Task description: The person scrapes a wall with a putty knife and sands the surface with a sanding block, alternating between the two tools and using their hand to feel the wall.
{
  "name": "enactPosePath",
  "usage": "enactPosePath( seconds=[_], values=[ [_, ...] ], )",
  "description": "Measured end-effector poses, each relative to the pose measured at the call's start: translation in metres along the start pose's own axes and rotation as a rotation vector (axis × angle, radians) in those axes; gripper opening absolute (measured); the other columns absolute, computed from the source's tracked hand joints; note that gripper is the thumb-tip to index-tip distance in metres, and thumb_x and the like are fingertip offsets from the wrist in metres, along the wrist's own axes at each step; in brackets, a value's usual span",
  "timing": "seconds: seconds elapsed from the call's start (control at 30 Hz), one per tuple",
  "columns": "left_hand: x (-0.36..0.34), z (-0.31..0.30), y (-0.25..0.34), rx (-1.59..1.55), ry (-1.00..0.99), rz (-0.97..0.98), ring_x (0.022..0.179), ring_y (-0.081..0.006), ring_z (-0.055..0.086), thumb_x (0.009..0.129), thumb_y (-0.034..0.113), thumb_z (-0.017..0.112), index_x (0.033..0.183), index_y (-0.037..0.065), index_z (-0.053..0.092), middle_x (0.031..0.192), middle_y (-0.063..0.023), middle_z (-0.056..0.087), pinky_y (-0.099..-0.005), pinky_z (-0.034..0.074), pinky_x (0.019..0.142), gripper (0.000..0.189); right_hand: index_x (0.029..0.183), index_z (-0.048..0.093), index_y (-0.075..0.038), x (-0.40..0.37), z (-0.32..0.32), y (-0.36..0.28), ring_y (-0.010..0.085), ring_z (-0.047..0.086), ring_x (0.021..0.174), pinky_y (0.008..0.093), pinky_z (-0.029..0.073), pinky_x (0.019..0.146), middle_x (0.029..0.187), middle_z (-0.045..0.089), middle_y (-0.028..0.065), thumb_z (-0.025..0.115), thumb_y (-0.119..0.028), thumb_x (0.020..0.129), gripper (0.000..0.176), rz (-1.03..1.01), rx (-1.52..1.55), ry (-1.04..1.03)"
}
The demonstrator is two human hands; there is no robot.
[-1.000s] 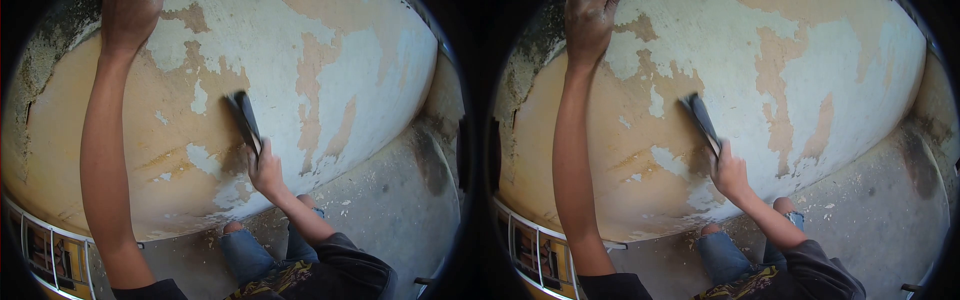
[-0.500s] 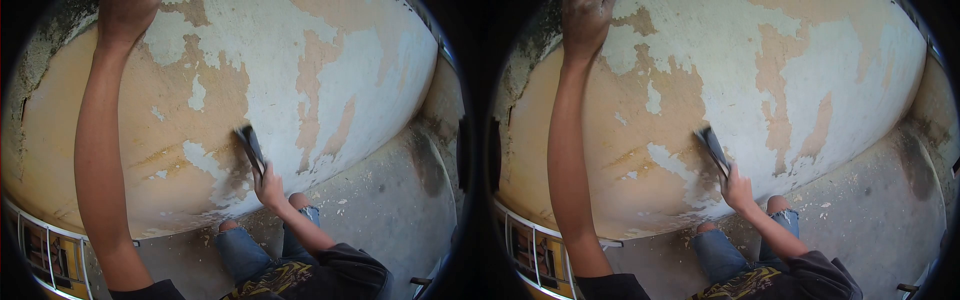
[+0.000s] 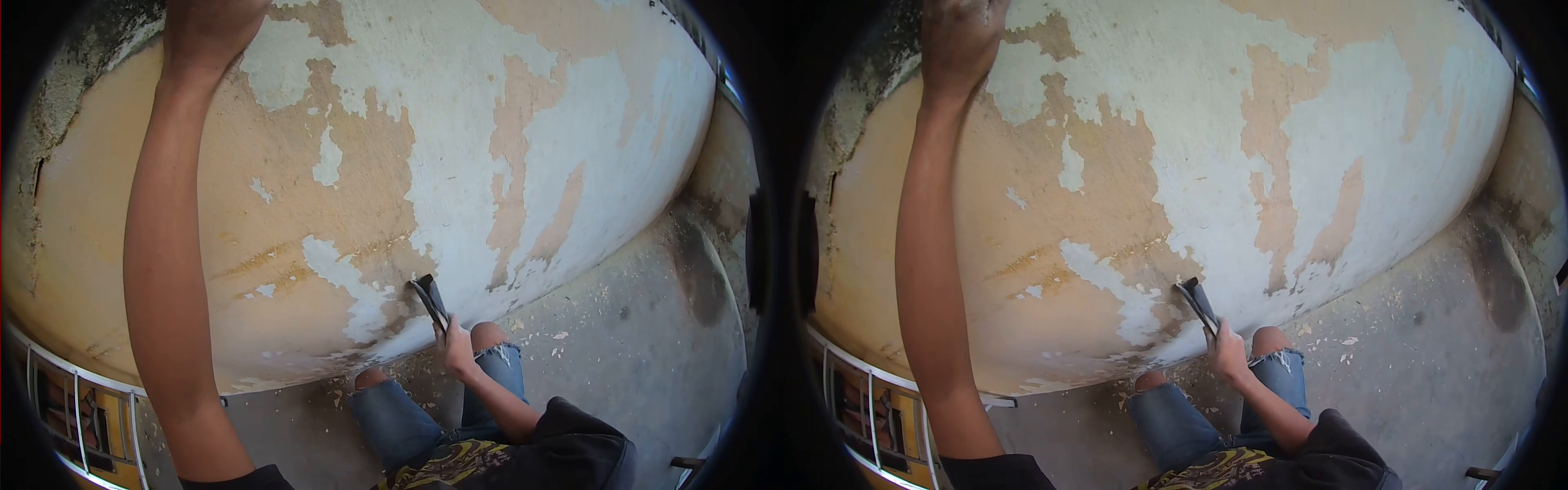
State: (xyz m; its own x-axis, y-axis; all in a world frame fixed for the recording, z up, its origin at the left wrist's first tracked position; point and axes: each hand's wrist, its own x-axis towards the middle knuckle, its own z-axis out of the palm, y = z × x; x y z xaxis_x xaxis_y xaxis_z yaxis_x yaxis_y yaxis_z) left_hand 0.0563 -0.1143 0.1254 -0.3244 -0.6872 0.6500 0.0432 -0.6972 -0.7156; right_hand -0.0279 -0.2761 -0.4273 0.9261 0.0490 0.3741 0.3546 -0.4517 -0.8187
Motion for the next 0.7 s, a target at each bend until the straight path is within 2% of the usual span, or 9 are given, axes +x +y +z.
enactPosePath(
  seconds=[0.07, 0.17, 0.27, 0.3, 0.37, 0.43, 0.53, 0.6, 0.7],
  values=[
    [0.004, 0.002, -0.002, 0.014, 0.008, 0.015, 0.133, -0.0362, 0.048, 0.086, 0.008, 0.072, 0.096, 0.005, 0.067, 0.122, -0.0122, 0.051, -0.0507, 0.044, 0.108, 0.012, 0.119, 0.049, 0.001, -0.002, -0.001, 0.006, 0.0525, 0.061, 0.072, 0.0576, 0.048, 0.06, 0.079, 0.064, 0.0308, 0.064, -0.018, 0.095, 0.034, -0.039, 0.032, 0.055],
    [-0.002, -0.001, -0.002, -0.009, -0.027, 0.017, 0.133, -0.0363, 0.048, 0.087, 0.008, 0.071, 0.097, 0.005, 0.067, 0.122, -0.0123, 0.052, -0.0512, 0.044, 0.108, 0.011, 0.118, 0.049, -0.001, 0.059, -0.031, -0.059, 0.0518, 0.062, 0.074, 0.0562, 0.047, 0.059, 0.078, 0.064, 0.0313, 0.062, -0.016, 0.096, 0.029, -0.06, 0.057, 0.083],
    [-0.003, 0.004, -0.007, -0.021, 0.001, 0.061, 0.133, -0.0364, 0.048, 0.088, 0.007, 0.07, 0.099, 0.005, 0.067, 0.122, -0.0125, 0.052, -0.0508, 0.044, 0.108, 0.012, 0.117, 0.049, -0.002, 0.063, -0.034, -0.057, 0.0513, 0.062, 0.075, 0.056, 0.047, 0.059, 0.079, 0.064, 0.0316, 0.063, -0.017, 0.096, 0.029, -0.082, 0.085, 0.167],
    [-0.002, 0.004, -0.007, -0.002, 0.005, 0.063, 0.133, -0.0364, 0.048, 0.088, 0.007, 0.07, 0.098, 0.005, 0.067, 0.122, -0.0124, 0.052, -0.0505, 0.043, 0.108, 0.011, 0.118, 0.05, -0.001, 0.046, -0.025, -0.036, 0.0496, 0.063, 0.076, 0.0542, 0.049, 0.06, 0.082, 0.065, 0.0303, 0.064, -0.017, 0.096, 0.031, 0.028, 0.035, 0.098],
    [-0.004, 0.002, -0.008, 0.018, -0.001, 0.063, 0.133, -0.0364, 0.048, 0.089, 0.007, 0.069, 0.098, 0.005, 0.067, 0.122, -0.0123, 0.052, -0.0501, 0.043, 0.108, 0.01, 0.118, 0.05, 0.0, 0.007, 0.0, 0.032, 0.0487, 0.064, 0.076, 0.0538, 0.049, 0.061, 0.083, 0.065, 0.0298, 0.065, -0.016, 0.095, 0.031, -0.041, 0.007, 0.041],
    [-0.004, 0.002, -0.005, -0.012, -0.007, 0.051, 0.133, -0.0361, 0.047, 0.09, 0.008, 0.069, 0.098, 0.004, 0.067, 0.124, -0.0125, 0.052, -0.0487, 0.042, 0.108, 0.009, 0.118, 0.05, 0.0, -0.004, 0.007, 0.049, 0.0479, 0.064, 0.076, 0.0534, 0.05, 0.061, 0.084, 0.066, 0.0294, 0.065, -0.016, 0.095, 0.031, -0.087, -0.016, 0.0],
    [-0.008, 0.009, -0.012, -0.052, 0.025, 0.068, 0.134, -0.0357, 0.047, 0.091, 0.008, 0.069, 0.1, 0.004, 0.068, 0.126, -0.0127, 0.053, -0.0472, 0.041, 0.109, 0.011, 0.12, 0.047, 0.004, 0.014, -0.004, 0.001, 0.0521, 0.063, 0.079, 0.0565, 0.048, 0.064, 0.087, 0.066, 0.0313, 0.062, -0.015, 0.096, 0.034, -0.064, 0.026, -0.006],
    [-0.005, 0.0, 0.006, -0.044, -0.059, -0.037, 0.134, -0.0352, 0.046, 0.091, 0.009, 0.068, 0.102, 0.004, 0.067, 0.127, -0.0127, 0.053, -0.0457, 0.04, 0.109, 0.012, 0.119, 0.048, 0.003, 0.054, -0.014, -0.043, 0.0512, 0.063, 0.078, 0.0561, 0.049, 0.065, 0.085, 0.065, 0.0307, 0.063, -0.015, 0.096, 0.033, -0.181, 0.071, 0.045],
    [-0.006, 0.006, -0.003, 0.008, 0.037, 0.107, 0.134, -0.0345, 0.046, 0.093, 0.012, 0.067, 0.103, 0.004, 0.067, 0.124, -0.0117, 0.054, -0.0456, 0.04, 0.109, 0.012, 0.117, 0.052, 0.0, 0.039, -0.003, -0.04, 0.0454, 0.066, 0.081, 0.0515, 0.052, 0.068, 0.085, 0.067, 0.0248, 0.066, -0.015, 0.093, 0.032, -0.046, 0.065, 0.025]
  ],
)
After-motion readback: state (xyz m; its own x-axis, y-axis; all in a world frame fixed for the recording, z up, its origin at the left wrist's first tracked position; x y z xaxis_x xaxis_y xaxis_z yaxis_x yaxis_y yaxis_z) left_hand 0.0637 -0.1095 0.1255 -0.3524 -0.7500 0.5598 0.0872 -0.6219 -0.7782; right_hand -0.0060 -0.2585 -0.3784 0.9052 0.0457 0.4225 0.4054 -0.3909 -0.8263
